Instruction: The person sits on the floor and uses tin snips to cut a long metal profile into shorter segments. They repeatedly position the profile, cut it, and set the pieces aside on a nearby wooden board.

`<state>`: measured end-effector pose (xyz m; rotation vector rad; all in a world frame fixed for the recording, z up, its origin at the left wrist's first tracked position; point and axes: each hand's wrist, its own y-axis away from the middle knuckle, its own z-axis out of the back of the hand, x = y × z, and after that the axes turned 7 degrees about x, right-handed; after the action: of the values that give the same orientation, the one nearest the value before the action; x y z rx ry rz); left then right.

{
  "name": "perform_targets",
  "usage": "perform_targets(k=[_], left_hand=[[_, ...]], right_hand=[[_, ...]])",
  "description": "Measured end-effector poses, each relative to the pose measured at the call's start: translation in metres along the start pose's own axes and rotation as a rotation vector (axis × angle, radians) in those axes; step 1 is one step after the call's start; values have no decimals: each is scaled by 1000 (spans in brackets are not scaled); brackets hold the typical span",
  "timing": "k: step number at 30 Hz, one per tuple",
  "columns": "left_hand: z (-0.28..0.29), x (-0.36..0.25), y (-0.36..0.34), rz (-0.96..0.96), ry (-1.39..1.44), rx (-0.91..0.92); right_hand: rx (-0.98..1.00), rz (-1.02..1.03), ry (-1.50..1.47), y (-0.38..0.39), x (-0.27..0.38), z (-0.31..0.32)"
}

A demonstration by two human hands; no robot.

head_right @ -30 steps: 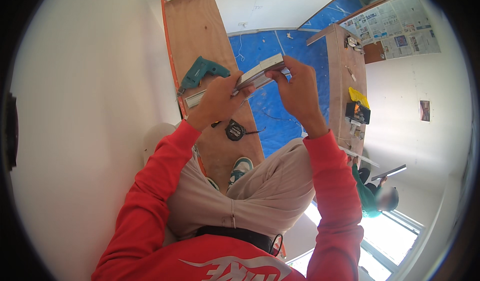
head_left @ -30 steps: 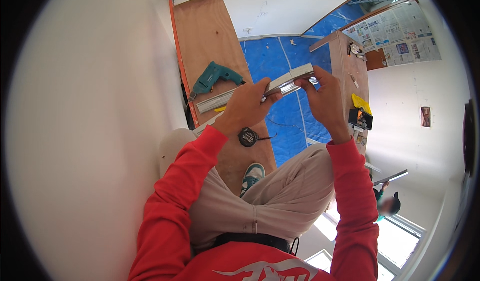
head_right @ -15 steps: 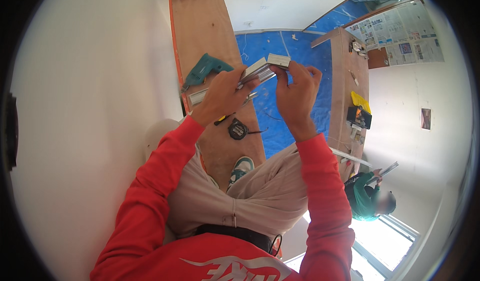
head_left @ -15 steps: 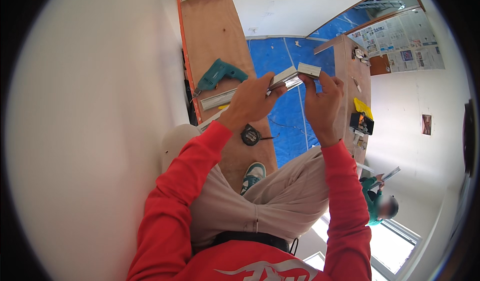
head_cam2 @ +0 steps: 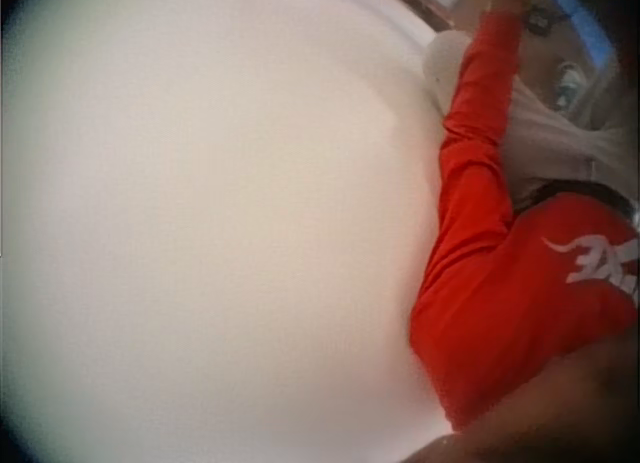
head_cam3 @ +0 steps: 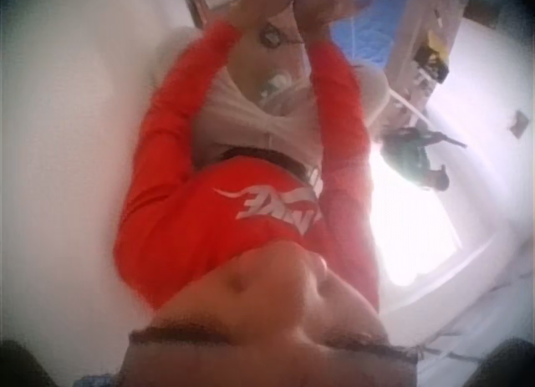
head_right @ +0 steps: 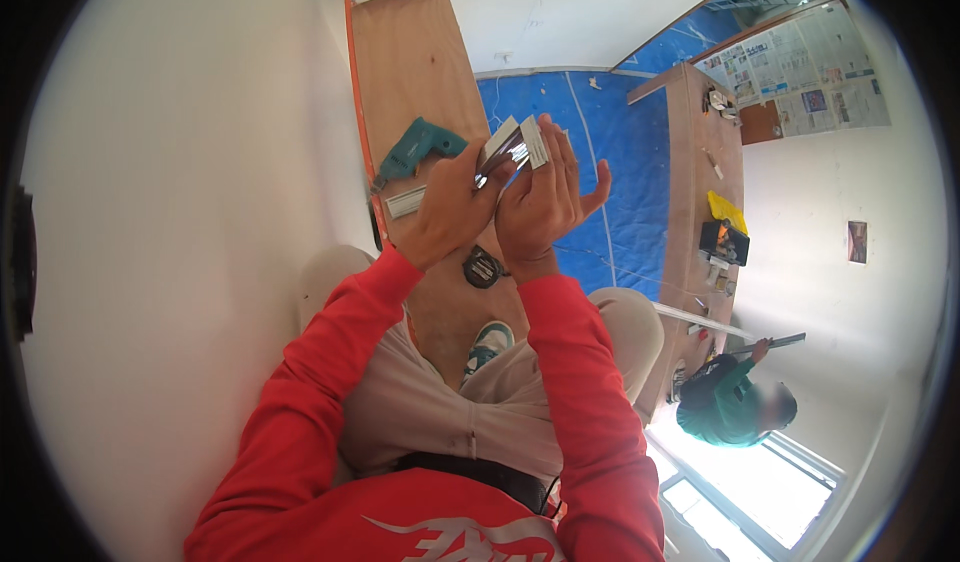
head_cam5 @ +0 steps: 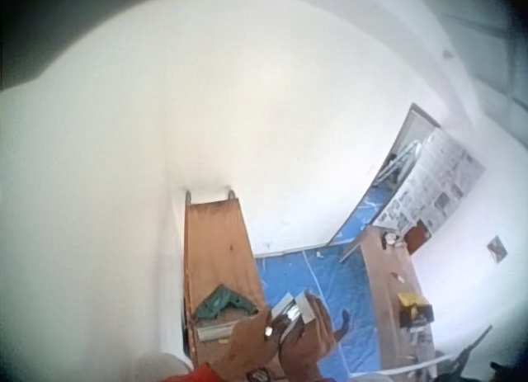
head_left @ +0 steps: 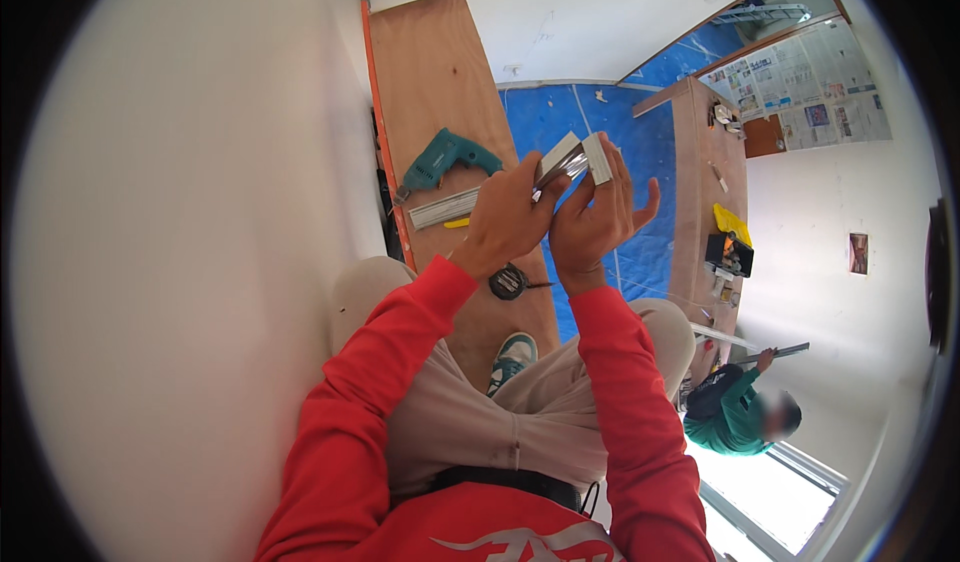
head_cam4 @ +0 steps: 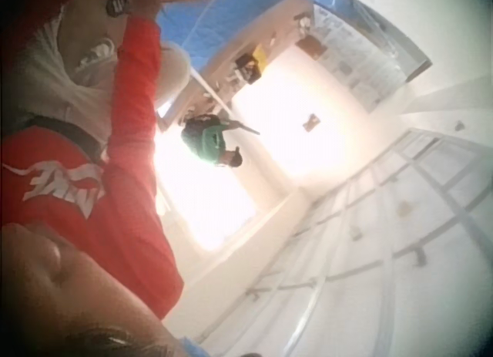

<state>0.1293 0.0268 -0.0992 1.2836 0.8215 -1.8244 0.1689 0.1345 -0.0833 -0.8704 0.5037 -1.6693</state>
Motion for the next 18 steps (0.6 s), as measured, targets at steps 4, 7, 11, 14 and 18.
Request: perform_targets(k=[4,7,11,14,18], left_hand=[[-8,4,3,-94,101,-67],[0,4,3,-130,100,-85],[25,7,-3,-291,-99,-143],[37,9,-6,-475,-163,-219],[38,12,-8,-656,-135,-253]], right_hand=[[9,54,-45,2,1,4],[64,111,-69,1,5,13],[131,236,-17,1,5,38],[-55,323,112,1,6,57],[-85,311,-40,-6,-1,78]])
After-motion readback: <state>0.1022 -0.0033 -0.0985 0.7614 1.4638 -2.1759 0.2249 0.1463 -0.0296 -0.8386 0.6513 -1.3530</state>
